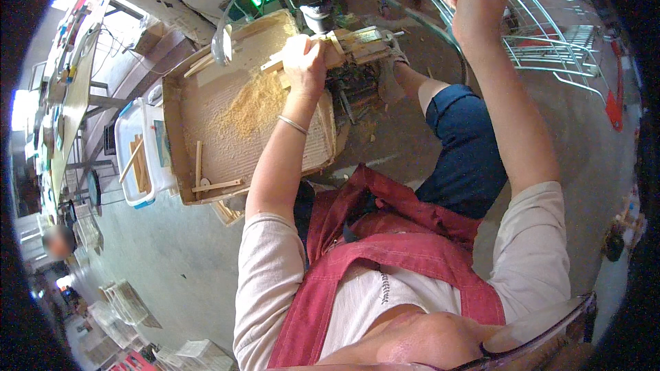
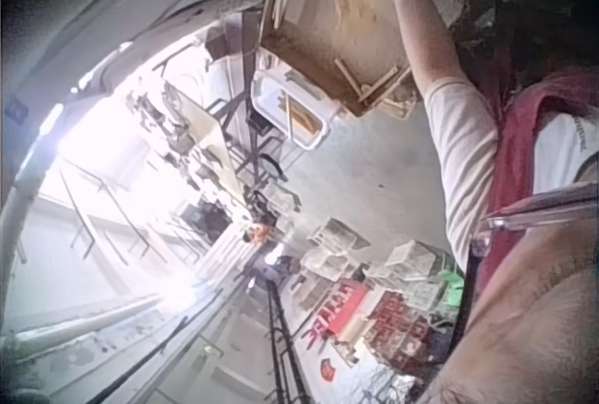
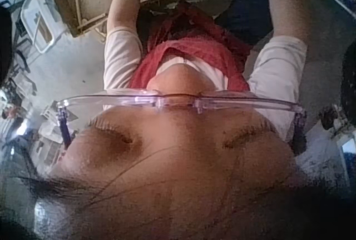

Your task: The person sits at a workbench and repeatedly feeds small wooden sticks into a sharpening machine, then collects the finished sticks in a plastic container. The person handles the sticks one at a time, aligning them before insertion and stacking the output.

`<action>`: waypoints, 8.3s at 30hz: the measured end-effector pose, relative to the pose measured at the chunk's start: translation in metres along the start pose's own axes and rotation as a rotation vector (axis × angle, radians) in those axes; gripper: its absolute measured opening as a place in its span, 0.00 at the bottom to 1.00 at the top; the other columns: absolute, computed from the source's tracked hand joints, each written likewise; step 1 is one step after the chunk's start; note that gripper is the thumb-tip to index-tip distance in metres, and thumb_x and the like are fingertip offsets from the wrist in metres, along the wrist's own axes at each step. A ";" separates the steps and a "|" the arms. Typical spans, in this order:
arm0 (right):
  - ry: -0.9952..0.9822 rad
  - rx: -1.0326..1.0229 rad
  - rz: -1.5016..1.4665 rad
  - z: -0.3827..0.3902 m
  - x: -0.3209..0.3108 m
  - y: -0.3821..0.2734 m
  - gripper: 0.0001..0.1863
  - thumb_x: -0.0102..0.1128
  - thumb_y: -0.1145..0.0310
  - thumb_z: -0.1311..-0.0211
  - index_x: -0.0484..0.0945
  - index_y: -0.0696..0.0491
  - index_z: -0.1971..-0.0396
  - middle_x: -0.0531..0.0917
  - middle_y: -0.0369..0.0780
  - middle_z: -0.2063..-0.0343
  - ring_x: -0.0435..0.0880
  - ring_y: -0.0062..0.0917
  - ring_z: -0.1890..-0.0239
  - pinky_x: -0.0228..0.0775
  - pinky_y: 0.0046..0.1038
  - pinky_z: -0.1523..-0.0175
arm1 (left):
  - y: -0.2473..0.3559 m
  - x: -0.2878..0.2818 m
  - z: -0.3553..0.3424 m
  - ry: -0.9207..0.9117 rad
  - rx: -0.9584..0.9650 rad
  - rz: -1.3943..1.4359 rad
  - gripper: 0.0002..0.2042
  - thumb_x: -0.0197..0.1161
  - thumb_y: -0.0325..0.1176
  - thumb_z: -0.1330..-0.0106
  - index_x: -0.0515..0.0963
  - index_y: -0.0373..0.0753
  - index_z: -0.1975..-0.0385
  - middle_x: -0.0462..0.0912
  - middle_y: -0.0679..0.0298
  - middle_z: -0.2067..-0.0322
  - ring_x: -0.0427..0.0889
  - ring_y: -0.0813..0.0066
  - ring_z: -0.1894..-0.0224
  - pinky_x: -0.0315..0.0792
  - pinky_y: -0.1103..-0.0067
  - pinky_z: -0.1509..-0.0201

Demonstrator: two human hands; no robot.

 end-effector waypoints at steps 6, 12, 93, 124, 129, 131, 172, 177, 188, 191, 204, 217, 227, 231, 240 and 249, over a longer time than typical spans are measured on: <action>-0.066 0.027 -0.015 0.016 -0.021 0.018 0.15 0.55 0.59 0.23 0.83 0.54 0.63 0.70 0.28 0.84 0.60 0.12 0.88 0.48 0.20 0.84 | 0.002 -0.001 -0.002 -0.020 -0.008 -0.018 0.05 0.65 0.26 0.48 0.75 0.41 0.76 0.71 0.59 0.74 0.76 0.56 0.66 0.70 0.64 0.64; -0.001 0.022 0.156 0.033 -0.030 0.037 0.16 0.55 0.61 0.23 0.86 0.56 0.60 0.70 0.28 0.85 0.62 0.09 0.86 0.50 0.18 0.81 | 0.001 -0.002 -0.002 -0.021 -0.012 -0.018 0.05 0.65 0.26 0.49 0.75 0.41 0.77 0.71 0.60 0.74 0.76 0.57 0.67 0.70 0.65 0.64; -0.301 0.671 -0.371 0.038 -0.004 0.042 0.07 0.63 0.66 0.32 0.81 0.53 0.59 0.68 0.28 0.86 0.59 0.15 0.91 0.46 0.21 0.86 | -0.021 -0.058 0.015 -0.717 -0.498 -0.020 0.17 0.76 0.40 0.48 0.81 0.38 0.65 0.81 0.49 0.64 0.80 0.47 0.57 0.77 0.62 0.52; -0.279 0.581 -0.232 0.033 -0.030 0.031 0.16 0.52 0.63 0.21 0.79 0.58 0.46 0.66 0.30 0.81 0.57 0.12 0.87 0.45 0.19 0.85 | -0.259 -0.401 0.066 -0.959 -0.869 -0.994 0.20 0.53 0.52 0.25 0.83 0.46 0.48 0.86 0.55 0.48 0.82 0.56 0.41 0.70 0.59 0.34; -0.275 0.551 -0.200 0.029 -0.039 0.028 0.17 0.52 0.63 0.21 0.79 0.59 0.46 0.66 0.29 0.81 0.56 0.11 0.87 0.46 0.19 0.86 | -0.221 -0.371 0.028 -0.413 -0.617 -0.874 0.13 0.57 0.42 0.27 0.85 0.42 0.58 0.87 0.50 0.61 0.87 0.50 0.57 0.79 0.58 0.54; -0.285 0.547 -0.220 0.026 -0.041 0.025 0.17 0.52 0.62 0.21 0.79 0.59 0.46 0.65 0.28 0.81 0.56 0.11 0.87 0.45 0.18 0.86 | -0.200 -0.333 0.008 -0.223 -0.446 -0.725 0.10 0.59 0.39 0.29 0.85 0.43 0.58 0.88 0.52 0.60 0.87 0.49 0.57 0.79 0.60 0.54; -0.396 0.604 -0.268 0.087 0.007 0.007 0.14 0.54 0.61 0.23 0.81 0.58 0.55 0.61 0.28 0.86 0.55 0.12 0.87 0.46 0.20 0.84 | -0.193 -0.170 0.074 -0.544 -0.823 -0.374 0.13 0.62 0.36 0.29 0.77 0.34 0.52 0.83 0.51 0.55 0.85 0.49 0.55 0.81 0.61 0.52; -0.651 0.569 0.068 0.119 0.009 0.002 0.18 0.55 0.58 0.22 0.82 0.59 0.53 0.64 0.27 0.86 0.56 0.09 0.89 0.44 0.16 0.86 | -0.038 -0.246 0.057 -0.039 -1.184 0.976 0.15 0.56 0.41 0.22 0.77 0.33 0.54 0.85 0.56 0.66 0.86 0.65 0.69 0.81 0.70 0.65; -1.024 0.997 0.186 0.201 0.042 0.037 0.14 0.60 0.60 0.25 0.85 0.56 0.56 0.72 0.27 0.82 0.60 0.08 0.90 0.49 0.14 0.87 | 0.172 -0.224 0.122 0.066 -1.532 1.798 0.15 0.58 0.43 0.22 0.74 0.39 0.47 0.81 0.65 0.64 0.85 0.73 0.68 0.82 0.77 0.67; -1.036 0.972 0.207 0.200 0.044 0.046 0.13 0.61 0.61 0.26 0.84 0.55 0.57 0.72 0.27 0.82 0.61 0.09 0.89 0.50 0.15 0.87 | 0.173 -0.233 0.113 0.028 -1.507 1.550 0.14 0.57 0.42 0.21 0.74 0.38 0.48 0.81 0.65 0.63 0.84 0.75 0.68 0.81 0.79 0.68; -0.996 1.053 0.173 0.188 0.034 0.049 0.11 0.65 0.63 0.28 0.79 0.52 0.70 0.76 0.28 0.82 0.63 0.05 0.89 0.50 0.13 0.86 | 0.172 -0.217 0.106 0.046 -1.528 1.644 0.12 0.55 0.42 0.20 0.74 0.37 0.54 0.84 0.63 0.64 0.86 0.74 0.67 0.81 0.79 0.67; -0.961 0.984 0.187 0.190 0.032 0.053 0.13 0.71 0.62 0.33 0.81 0.55 0.65 0.76 0.30 0.83 0.66 0.07 0.89 0.51 0.12 0.88 | 0.173 -0.210 0.100 0.068 -1.536 1.530 0.07 0.66 0.29 0.28 0.75 0.36 0.58 0.85 0.62 0.64 0.88 0.72 0.66 0.86 0.74 0.61; -0.990 0.965 0.257 0.188 0.032 0.059 0.12 0.73 0.64 0.35 0.81 0.56 0.67 0.75 0.29 0.83 0.67 0.07 0.87 0.53 0.13 0.88 | 0.171 -0.209 0.107 0.011 -1.626 1.531 0.09 0.62 0.35 0.24 0.77 0.35 0.55 0.86 0.61 0.63 0.89 0.67 0.65 0.86 0.72 0.63; -0.985 1.008 0.269 0.188 0.031 0.060 0.11 0.73 0.64 0.35 0.81 0.56 0.67 0.75 0.30 0.82 0.67 0.08 0.87 0.53 0.13 0.87 | 0.168 -0.215 0.098 0.036 -1.705 1.630 0.16 0.54 0.42 0.20 0.76 0.33 0.50 0.86 0.57 0.61 0.89 0.62 0.61 0.85 0.70 0.63; -1.036 1.018 0.257 0.188 0.030 0.062 0.12 0.73 0.64 0.35 0.80 0.55 0.68 0.75 0.30 0.82 0.67 0.07 0.87 0.53 0.12 0.88 | 0.161 -0.216 0.097 0.089 -1.783 1.812 0.15 0.50 0.36 0.20 0.76 0.33 0.45 0.86 0.52 0.56 0.88 0.58 0.59 0.84 0.66 0.57; -1.027 1.014 0.268 0.189 0.029 0.063 0.12 0.72 0.64 0.34 0.80 0.55 0.69 0.76 0.31 0.82 0.67 0.07 0.88 0.53 0.11 0.88 | 0.159 -0.211 0.104 0.137 -1.690 1.679 0.12 0.57 0.36 0.21 0.77 0.34 0.49 0.87 0.56 0.60 0.89 0.67 0.61 0.85 0.72 0.63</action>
Point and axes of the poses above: each hand's wrist, its own z-axis away from the middle knuckle, its own x-axis out of the palm, y = z × x, the point moved 1 cm from there along -z, towards the middle knuckle
